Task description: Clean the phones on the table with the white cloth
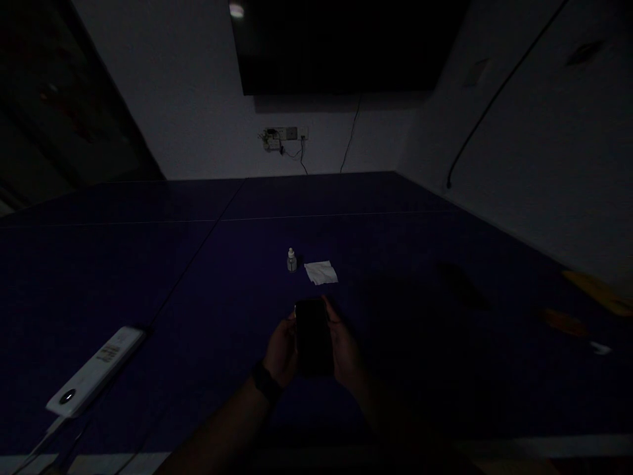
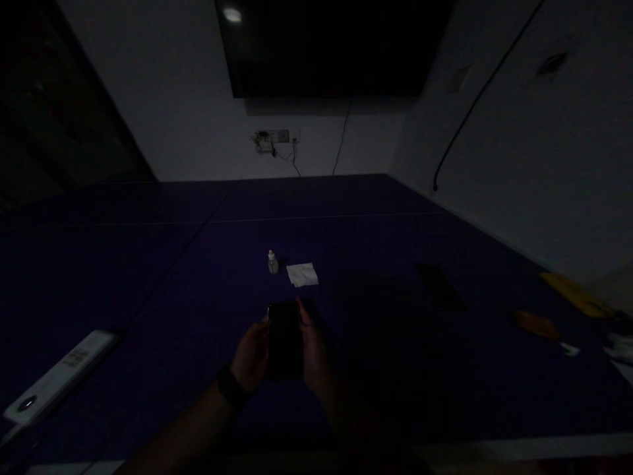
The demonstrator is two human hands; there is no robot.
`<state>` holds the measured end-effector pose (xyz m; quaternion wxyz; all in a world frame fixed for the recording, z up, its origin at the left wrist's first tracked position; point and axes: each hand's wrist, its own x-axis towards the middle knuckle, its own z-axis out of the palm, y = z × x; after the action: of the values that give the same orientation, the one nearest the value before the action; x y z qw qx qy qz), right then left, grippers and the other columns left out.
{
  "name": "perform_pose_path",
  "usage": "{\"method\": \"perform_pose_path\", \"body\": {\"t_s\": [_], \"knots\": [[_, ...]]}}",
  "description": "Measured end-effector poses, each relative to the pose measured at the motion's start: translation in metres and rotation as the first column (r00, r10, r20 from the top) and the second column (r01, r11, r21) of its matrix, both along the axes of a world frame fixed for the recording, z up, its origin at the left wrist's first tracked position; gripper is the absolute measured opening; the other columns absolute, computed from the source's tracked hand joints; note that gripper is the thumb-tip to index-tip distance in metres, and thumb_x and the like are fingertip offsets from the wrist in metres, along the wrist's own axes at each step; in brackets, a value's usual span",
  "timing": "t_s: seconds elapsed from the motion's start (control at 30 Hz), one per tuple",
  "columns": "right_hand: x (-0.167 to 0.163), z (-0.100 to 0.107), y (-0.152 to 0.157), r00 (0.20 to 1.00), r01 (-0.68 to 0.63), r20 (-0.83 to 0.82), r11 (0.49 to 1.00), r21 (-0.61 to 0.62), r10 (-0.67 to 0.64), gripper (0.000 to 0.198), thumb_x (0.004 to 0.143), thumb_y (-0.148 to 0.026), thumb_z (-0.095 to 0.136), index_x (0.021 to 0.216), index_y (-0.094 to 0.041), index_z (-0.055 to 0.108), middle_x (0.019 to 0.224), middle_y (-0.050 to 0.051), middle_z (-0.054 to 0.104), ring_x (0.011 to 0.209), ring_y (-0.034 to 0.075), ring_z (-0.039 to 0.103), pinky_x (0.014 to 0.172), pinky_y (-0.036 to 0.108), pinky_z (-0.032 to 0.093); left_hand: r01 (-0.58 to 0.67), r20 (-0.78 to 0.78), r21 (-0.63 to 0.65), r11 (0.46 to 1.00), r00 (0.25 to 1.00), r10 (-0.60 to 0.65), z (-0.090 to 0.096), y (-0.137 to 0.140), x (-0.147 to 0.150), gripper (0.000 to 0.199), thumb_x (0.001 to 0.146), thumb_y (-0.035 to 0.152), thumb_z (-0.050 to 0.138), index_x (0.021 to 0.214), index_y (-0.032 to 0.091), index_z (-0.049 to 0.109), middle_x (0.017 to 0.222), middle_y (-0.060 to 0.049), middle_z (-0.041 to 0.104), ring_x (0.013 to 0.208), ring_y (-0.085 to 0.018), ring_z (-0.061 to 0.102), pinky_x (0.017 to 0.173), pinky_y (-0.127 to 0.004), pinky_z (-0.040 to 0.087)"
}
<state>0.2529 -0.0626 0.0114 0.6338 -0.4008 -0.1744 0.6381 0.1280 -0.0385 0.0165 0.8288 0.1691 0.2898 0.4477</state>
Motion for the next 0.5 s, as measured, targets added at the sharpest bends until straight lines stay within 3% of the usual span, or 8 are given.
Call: {"method": "perform_pose_path", "body": {"t_s": [0.17,0.37,0.5], "knots": [[0.0011,-0.0016,0.0001,0.997,-0.031,-0.065,0.998,0.055,0.034,0.068,0.082,-0.040,0.064,0.148,-0.030,0.051,0.124,0.004,0.072,0.111,0.028,0.068,0.096,0.043,0.049,-0.018,-0.006,0.003,1.000,1.000,0.018,0.0003,-0.0002,0.0010,0.018,0.084,0.029,0.066,0.096,0.017,0.069,0.083,-0.003,0.073,0.072,-0.018,0.068,0.075,-0.029,0.051],[0.0041,0.0002,0.0035,0.989,-0.122,-0.072,0.990,0.066,0.127,0.075,0.082,-0.038,0.060,0.154,-0.031,0.040,0.122,0.005,0.074,0.110,0.028,0.069,0.097,0.046,0.049,-0.034,-0.039,0.035,0.999,0.999,0.035,-0.0018,0.0002,0.0033,0.024,0.086,0.036,0.063,0.097,0.016,0.069,0.083,-0.004,0.073,0.073,-0.019,0.068,0.076,-0.030,0.051],[0.0049,-0.0010,0.0048,0.993,-0.111,-0.026,0.992,0.066,0.113,0.069,0.082,-0.041,0.061,0.149,-0.030,0.048,0.123,0.006,0.073,0.110,0.029,0.069,0.094,0.045,0.051,-0.010,-0.089,0.098,0.995,0.996,0.019,-0.0017,0.0032,0.0028,0.025,0.085,0.037,0.062,0.096,0.016,0.070,0.080,-0.003,0.072,0.071,-0.019,0.067,0.073,-0.029,0.050]]}}
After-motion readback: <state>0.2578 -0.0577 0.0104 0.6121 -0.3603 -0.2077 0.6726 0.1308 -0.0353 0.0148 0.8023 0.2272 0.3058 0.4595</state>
